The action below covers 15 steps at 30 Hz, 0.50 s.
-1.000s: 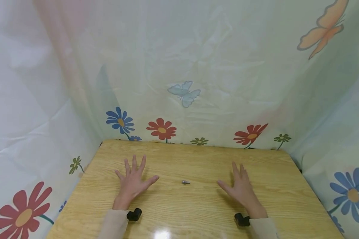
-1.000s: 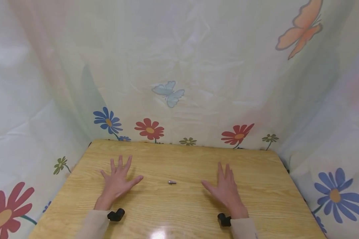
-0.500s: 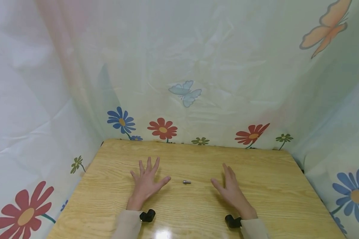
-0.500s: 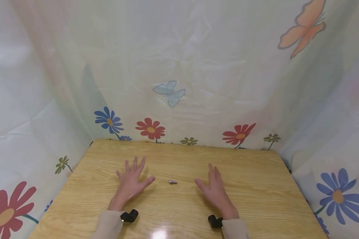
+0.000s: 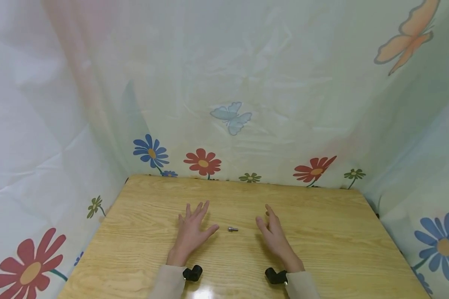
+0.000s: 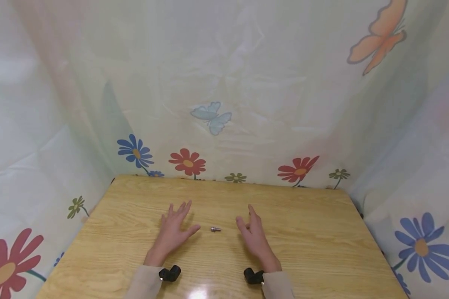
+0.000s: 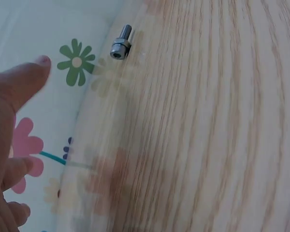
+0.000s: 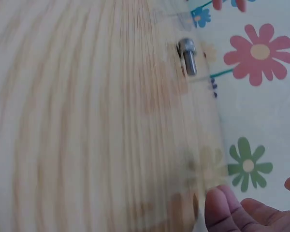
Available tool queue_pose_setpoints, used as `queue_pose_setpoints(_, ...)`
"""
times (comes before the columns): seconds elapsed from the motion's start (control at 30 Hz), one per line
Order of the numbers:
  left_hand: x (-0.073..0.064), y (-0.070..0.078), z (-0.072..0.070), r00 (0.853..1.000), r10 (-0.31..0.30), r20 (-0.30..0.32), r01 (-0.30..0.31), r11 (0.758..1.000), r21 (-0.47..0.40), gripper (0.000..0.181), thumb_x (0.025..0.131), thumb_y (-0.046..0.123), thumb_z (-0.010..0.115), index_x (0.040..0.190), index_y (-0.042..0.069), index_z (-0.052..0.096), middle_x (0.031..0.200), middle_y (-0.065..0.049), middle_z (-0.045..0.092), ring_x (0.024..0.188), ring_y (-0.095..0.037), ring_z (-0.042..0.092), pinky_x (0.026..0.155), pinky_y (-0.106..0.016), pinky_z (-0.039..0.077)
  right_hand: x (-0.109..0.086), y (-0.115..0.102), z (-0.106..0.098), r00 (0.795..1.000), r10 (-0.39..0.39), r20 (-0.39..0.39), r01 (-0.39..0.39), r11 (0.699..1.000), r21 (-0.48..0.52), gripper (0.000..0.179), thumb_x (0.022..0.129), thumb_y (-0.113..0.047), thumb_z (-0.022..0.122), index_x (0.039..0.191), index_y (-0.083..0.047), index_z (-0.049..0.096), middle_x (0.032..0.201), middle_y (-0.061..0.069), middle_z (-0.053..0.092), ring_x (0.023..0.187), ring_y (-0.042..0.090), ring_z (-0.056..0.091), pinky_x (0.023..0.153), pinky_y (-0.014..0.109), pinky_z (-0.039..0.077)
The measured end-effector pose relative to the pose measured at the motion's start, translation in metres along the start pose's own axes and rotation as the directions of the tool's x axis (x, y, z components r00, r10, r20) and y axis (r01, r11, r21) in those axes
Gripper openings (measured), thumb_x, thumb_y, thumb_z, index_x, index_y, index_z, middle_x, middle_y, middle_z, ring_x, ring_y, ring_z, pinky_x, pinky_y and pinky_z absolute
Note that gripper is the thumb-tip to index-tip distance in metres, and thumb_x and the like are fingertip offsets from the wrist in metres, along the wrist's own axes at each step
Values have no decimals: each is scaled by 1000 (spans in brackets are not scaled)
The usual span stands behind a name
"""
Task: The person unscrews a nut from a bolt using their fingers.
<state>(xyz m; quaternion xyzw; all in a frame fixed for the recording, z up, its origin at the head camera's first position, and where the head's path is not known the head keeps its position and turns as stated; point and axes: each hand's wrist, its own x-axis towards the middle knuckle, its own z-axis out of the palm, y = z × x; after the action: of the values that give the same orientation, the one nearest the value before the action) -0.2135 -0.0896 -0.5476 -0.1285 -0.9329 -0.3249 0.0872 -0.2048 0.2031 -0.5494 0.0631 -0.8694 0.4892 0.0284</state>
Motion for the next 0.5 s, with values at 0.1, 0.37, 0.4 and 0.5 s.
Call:
queue_pose_setpoints(0.1,2,4,2,1000,30,-5,-30,1000,1,76,93,45,75,157,19,45,157,-16,48,148,-60,25,109,-85,18,1,-3,7,1000,29,10,-29,999,40,73,111,-42,41,164,-2,11,157,37,29,123,47,56,100,61,50)
queue_pose_setpoints(0.37,1,10,12,999,42,3,-42,999,14,51,92,27,79,137,9,66,139,-15,65,136,-50,51,107,-72,39,-1,-11,28,995,84,44,-88,991,98,71,109,-43,47,163,-4,21,152,32,41,119,38,60,84,40,56)
queue_pose_setpoints(0.4,0,11,13,999,48,-4,-48,999,11,49,91,25,80,135,8,67,137,-15,67,133,-49,54,106,-69,43,0,-12,31,995,85,46,-89,991,97,70,109,-42,48,162,-3,23,151,31,43,117,36,61,82,39,56)
queue_pose_setpoints(0.5,1,12,17,997,79,-18,-79,997,0,46,89,23,81,130,5,70,132,-15,70,124,-43,63,102,-59,51,2,-16,37,994,98,43,-101,991,86,68,107,-40,54,160,-5,30,147,25,50,115,31,62,85,39,55)
